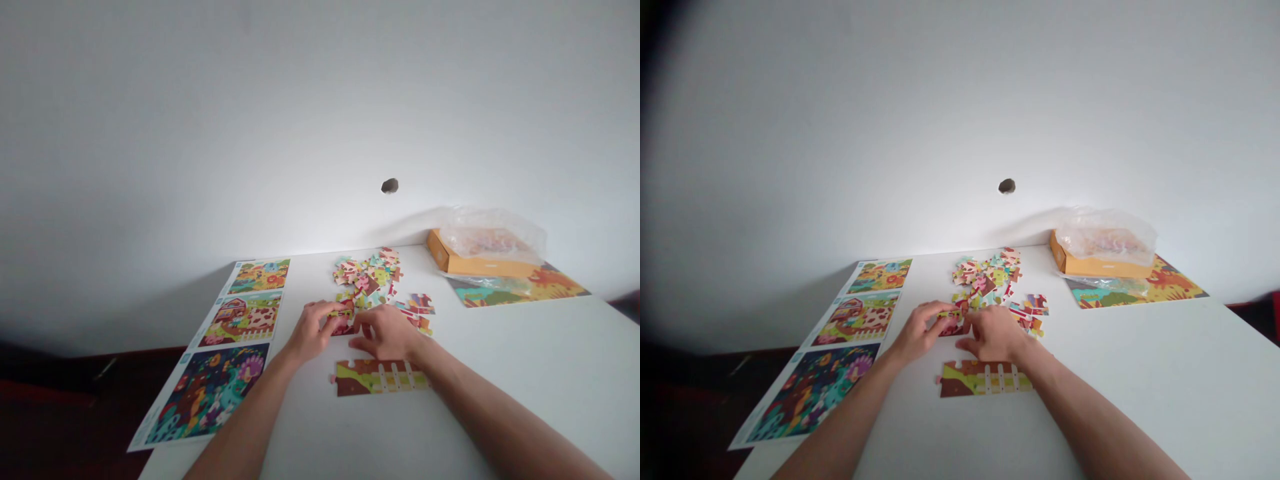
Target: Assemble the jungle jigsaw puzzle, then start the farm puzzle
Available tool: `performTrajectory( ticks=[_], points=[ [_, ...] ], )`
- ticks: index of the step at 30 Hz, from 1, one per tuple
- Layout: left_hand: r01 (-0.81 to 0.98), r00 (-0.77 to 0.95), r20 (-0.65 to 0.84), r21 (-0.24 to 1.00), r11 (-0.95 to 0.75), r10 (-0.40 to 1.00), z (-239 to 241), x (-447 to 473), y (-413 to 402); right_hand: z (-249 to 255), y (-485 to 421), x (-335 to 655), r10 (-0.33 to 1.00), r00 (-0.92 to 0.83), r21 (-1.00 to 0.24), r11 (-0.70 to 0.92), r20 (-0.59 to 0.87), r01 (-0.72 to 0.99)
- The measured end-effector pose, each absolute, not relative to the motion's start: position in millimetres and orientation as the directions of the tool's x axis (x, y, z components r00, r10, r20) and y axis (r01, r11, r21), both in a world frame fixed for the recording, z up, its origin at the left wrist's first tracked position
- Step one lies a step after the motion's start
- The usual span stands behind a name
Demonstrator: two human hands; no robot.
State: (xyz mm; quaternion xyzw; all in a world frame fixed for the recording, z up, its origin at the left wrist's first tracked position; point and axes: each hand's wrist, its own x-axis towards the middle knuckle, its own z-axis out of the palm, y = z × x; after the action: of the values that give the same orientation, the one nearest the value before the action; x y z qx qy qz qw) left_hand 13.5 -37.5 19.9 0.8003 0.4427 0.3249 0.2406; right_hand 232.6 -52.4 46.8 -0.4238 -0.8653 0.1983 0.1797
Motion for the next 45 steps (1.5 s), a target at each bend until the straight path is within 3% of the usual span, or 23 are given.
performTrajectory(
  ticks=[5,11,18,22,26,30,33,38,45],
  points=[
    [0.564,0.306,0.312,0.702,-0.435,0.899,15.7,10.5,-31.5,58.5,-68.2,229.8,0.688,-0.726,-0.362,0.68,0.012,0.638],
    [0.589,0.291,0.32,0.683,-0.432,0.902,12.4,8.5,-28.9,64.3,-76.7,221.8,0.611,-0.778,-0.35,0.703,-0.149,0.619],
    [0.577,0.3,0.292,0.703,-0.417,0.908,11.3,8.2,-30.1,66.5,-70.5,226.9,0.618,-0.767,-0.359,0.686,-0.172,0.633],
    [0.565,0.32,0.263,0.718,-0.406,0.91,18.5,10.0,-33.3,62.1,-69.1,228.0,0.621,-0.773,-0.387,0.685,-0.133,0.617],
    [0.526,0.328,0.236,0.759,-0.384,0.915,26.2,11.5,-36.8,52.4,-65.2,228.2,0.657,-0.754,-0.373,0.7,0.001,0.609],
    [0.44,0.381,0.218,0.812,-0.384,0.898,28.2,11.7,-39.1,48.0,-61.5,228.9,0.762,-0.627,-0.341,0.64,0.164,0.689],
    [0.371,0.436,0.211,0.844,-0.388,0.875,28.6,11.6,-40.4,50.1,-60.4,229.7,0.836,-0.497,-0.426,0.548,0.234,0.72],
    [0.359,0.559,0.192,0.821,-0.444,0.806,31.0,11.5,-42.4,51.8,-62.2,227.2,0.846,-0.496,-0.552,0.514,0.197,0.656],
    [0.381,0.596,0.21,0.776,-0.503,0.775,33.8,11.0,-43.6,48.9,-68.6,219.4,0.785,-0.605,-0.525,0.572,0.13,0.63]
  ],
)
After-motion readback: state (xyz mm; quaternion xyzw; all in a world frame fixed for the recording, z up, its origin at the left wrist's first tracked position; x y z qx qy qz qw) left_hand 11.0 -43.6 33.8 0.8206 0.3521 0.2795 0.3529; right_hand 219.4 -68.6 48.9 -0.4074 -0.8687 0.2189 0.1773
